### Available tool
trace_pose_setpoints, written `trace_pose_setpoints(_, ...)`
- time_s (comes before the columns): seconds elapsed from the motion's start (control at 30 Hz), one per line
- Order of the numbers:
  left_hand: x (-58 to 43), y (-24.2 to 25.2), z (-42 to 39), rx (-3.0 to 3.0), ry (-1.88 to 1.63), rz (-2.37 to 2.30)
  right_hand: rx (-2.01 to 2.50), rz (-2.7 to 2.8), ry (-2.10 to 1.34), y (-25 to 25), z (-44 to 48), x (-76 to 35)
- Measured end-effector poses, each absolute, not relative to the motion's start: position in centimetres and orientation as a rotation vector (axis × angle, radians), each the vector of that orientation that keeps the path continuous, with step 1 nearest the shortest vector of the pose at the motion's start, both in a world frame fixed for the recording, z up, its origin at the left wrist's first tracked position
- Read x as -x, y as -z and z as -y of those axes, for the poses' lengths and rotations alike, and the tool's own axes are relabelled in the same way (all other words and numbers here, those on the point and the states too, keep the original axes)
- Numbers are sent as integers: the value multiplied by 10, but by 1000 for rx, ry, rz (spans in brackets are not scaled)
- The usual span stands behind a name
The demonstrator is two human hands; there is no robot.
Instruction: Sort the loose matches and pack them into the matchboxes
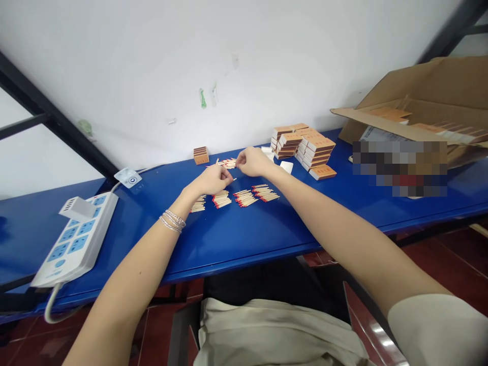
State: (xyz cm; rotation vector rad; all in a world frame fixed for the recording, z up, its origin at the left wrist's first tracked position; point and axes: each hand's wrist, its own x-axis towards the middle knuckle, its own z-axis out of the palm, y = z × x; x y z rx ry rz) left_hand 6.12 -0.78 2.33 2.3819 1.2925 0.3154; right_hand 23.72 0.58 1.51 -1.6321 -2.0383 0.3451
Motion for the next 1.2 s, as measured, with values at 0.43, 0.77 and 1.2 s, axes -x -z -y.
trace_pose_setpoints(0.43,-35,-16,-16,-2611,-292,-1762,1646,2017,-403,-12,-12,-245)
trace_pose_setpoints(0.77,-25,-9,-27,-2637,-431,-1835,1592,2052,-410,-9,-9,-238)
trace_pose_setpoints(1.2,-42,-13,-21,-2231,-783,-1502,1350,1808,-928,-14,-1,-228)
